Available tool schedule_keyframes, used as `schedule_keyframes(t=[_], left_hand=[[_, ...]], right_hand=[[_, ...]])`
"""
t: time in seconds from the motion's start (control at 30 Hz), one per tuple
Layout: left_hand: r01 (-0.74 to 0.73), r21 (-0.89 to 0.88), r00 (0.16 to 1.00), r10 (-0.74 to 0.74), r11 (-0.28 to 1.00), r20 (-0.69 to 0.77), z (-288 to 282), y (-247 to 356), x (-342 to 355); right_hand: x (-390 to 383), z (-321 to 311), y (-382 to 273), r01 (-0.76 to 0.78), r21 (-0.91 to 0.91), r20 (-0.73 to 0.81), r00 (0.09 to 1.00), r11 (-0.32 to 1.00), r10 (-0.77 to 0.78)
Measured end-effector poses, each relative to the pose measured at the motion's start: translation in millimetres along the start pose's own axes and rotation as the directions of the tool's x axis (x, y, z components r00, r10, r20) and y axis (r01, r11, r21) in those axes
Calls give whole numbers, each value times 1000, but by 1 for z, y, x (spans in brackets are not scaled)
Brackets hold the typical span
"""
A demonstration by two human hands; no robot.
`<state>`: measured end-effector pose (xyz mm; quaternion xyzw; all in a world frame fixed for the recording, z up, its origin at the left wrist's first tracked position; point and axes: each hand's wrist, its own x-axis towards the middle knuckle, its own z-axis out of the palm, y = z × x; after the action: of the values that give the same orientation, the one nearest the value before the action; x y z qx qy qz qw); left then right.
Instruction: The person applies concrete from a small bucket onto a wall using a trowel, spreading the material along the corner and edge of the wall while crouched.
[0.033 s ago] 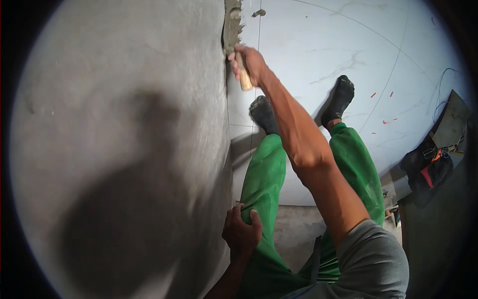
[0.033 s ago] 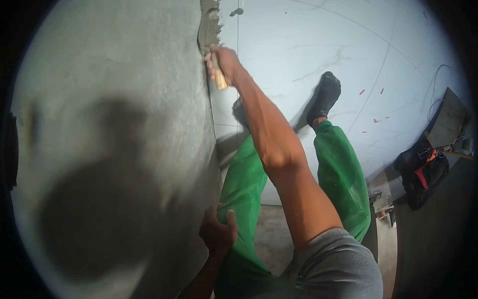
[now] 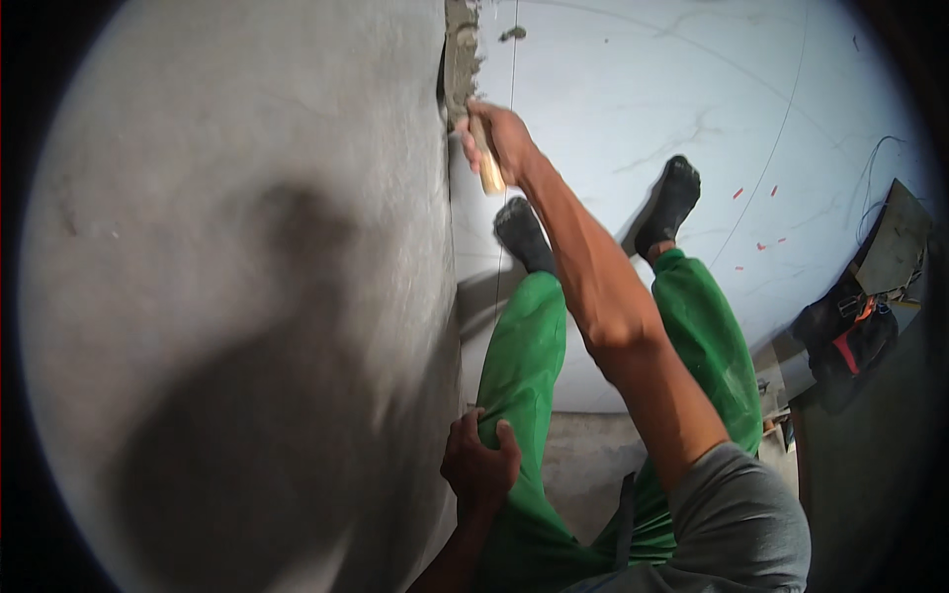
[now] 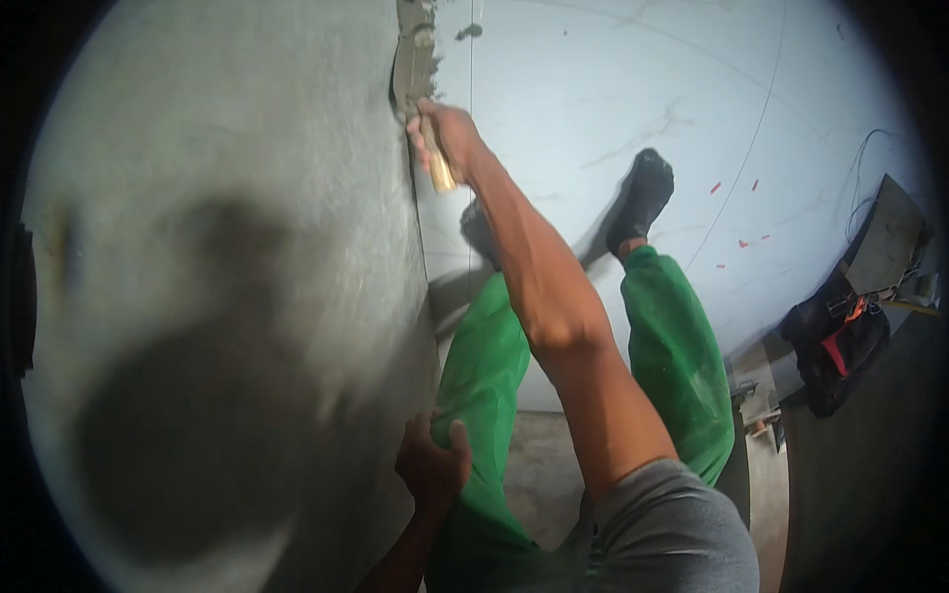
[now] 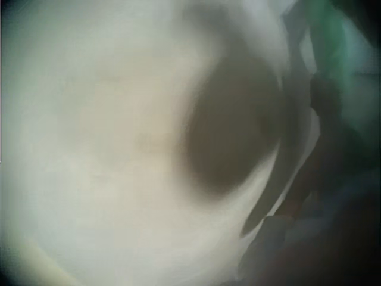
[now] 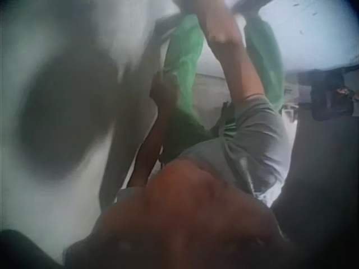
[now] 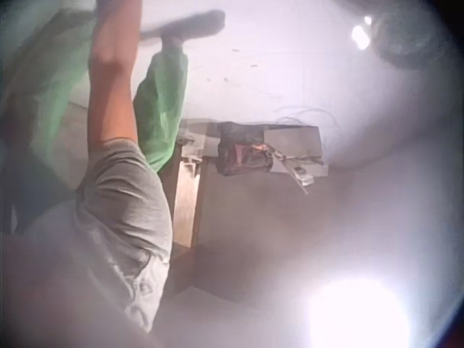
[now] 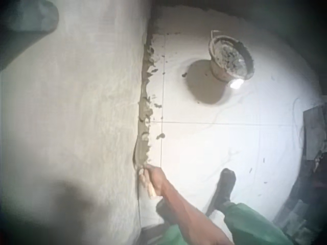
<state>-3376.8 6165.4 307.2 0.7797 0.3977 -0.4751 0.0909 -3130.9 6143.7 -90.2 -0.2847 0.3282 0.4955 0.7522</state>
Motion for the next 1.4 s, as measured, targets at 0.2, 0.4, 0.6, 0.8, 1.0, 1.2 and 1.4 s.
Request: schedule_keyframes(t=[0.2, 0.4, 0.6, 0.8, 1.0, 1.2, 1.4], left_hand=[[-45, -7, 999, 45, 999, -18, -7, 12, 15], [13, 25, 1000, -13, 1000, 4, -12, 4, 15], [-57, 18, 998, 57, 998, 4, -16, 10, 19], [-47, 30, 999, 47, 998, -2, -14, 8, 15], [-39, 31, 999, 40, 999, -17, -18, 11, 14], [-64, 27, 997, 65, 998, -32, -13, 18, 20], [-97, 20, 994, 98, 995, -44, -13, 12, 12]], right_hand=[[15, -13, -69, 40, 119, -147, 989, 992, -22], [12, 30, -84, 83, -51, 28, 996, 995, -81], [56, -15, -173, 113, -363, -172, 967, 925, -186], [46, -6, -63, -16, -191, -145, 989, 981, -12], [-1, -29, -18, 17, -116, -163, 986, 993, -36], [10, 4, 8, -89, 84, -153, 983, 993, 101], [-121, 54, -47, -95, -397, -298, 954, 913, -30]])
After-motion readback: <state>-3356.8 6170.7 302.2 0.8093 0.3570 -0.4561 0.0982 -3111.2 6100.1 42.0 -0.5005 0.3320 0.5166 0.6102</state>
